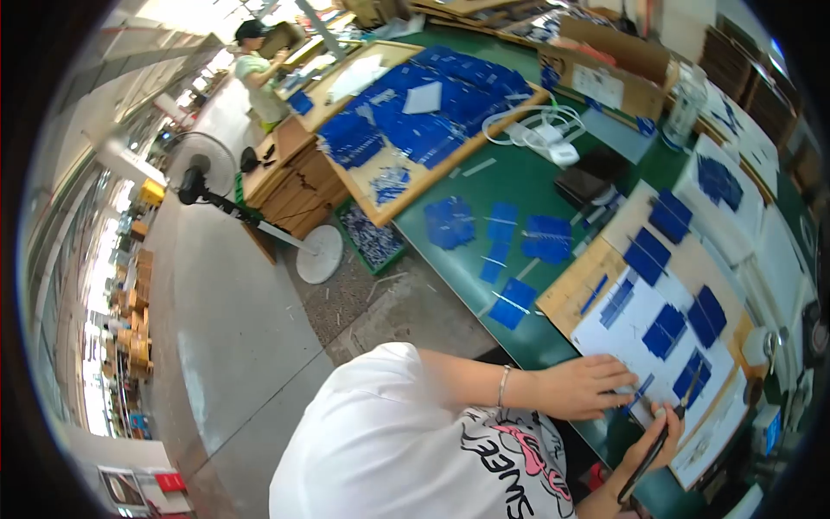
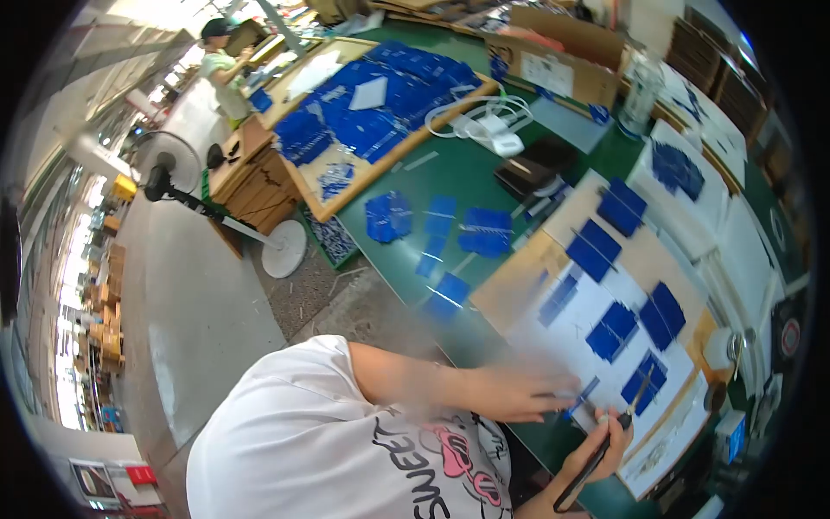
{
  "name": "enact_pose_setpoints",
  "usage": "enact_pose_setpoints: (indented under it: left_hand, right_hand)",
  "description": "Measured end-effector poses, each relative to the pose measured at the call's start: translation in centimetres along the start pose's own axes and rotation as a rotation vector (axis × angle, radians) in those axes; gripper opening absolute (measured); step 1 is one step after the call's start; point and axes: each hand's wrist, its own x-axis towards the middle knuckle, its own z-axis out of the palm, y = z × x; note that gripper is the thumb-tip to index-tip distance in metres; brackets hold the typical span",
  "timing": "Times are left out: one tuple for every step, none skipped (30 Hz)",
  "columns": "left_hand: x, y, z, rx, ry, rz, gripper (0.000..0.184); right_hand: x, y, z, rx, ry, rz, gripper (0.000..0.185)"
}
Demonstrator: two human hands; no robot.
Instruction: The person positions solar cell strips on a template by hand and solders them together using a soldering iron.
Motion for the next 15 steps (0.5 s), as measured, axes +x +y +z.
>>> enact_pose_setpoints:
  left_hand:
    - [-0.1,0.1,-0.1,0.007,-0.020,-0.012,0.063]
    - [-0.1,0.1,-0.2,0.040,-0.016,-0.019,0.063]
    - [-0.2,0.0,-0.1,0.036,-0.010,-0.007,0.063]
    - [-0.2,-0.1,0.0,0.027,-0.004,0.007,0.062]
    - [-0.2,-0.1,0.0,0.042,-0.011,0.016,0.062]
    - [-0.3,-0.1,0.0,0.053,-0.006,0.018,0.062]
    - [-0.3,-0.1,0.1,0.049,-0.008,0.015,0.062]
    - [-0.2,-0.2,0.2,0.041,-0.010,0.011,0.062]
    - [-0.3,-0.3,0.2,0.072,-0.004,0.033,0.064]
    - [-0.4,-0.5,0.4,0.049,-0.004,0.041,0.064]
    - [-0.3,-0.5,0.1,0.075,0.009,0.023,0.063]
    - [-0.2,-0.4,0.5,0.074,0.015,0.012,0.061]
    - [-0.5,-0.7,1.6,0.063,-0.029,-0.018,0.061]
    - [0.7,-0.5,0.5,0.039,-0.079,-0.035,0.060]
    - [0.7,-0.3,-0.7,0.031,-0.001,0.031,0.058]
  right_hand:
    - [0.1,-0.1,0.0,-0.018,-0.005,-0.005,0.016]
    - [0.2,-0.1,0.0,-0.040,-0.010,-0.008,0.017]
    - [0.1,0.0,0.0,-0.049,-0.012,0.019,0.018]
    - [0.0,0.1,0.0,-0.064,-0.013,0.048,0.018]
    - [0.1,0.0,0.0,-0.079,-0.002,0.067,0.018]
    - [0.1,0.1,0.1,-0.073,0.000,0.057,0.018]
    - [0.1,0.2,0.1,-0.082,0.019,0.050,0.018]
    - [0.2,0.2,0.1,-0.094,0.039,0.047,0.017]
    - [0.3,0.2,0.2,-0.085,0.035,0.053,0.017]
    - [0.2,0.4,0.4,-0.107,0.039,0.063,0.017]
    - [0.5,-0.2,0.8,-0.050,0.045,0.027,0.017]
    - [0.3,-0.7,0.7,-0.017,0.056,0.006,0.017]
    - [0.6,-1.1,0.7,-0.103,0.045,-0.047,0.016]
    - [0.6,-1.7,1.0,-0.098,0.067,-0.008,0.015]
    - [1.0,-2.1,0.4,-0.189,-0.006,-0.077,0.014]
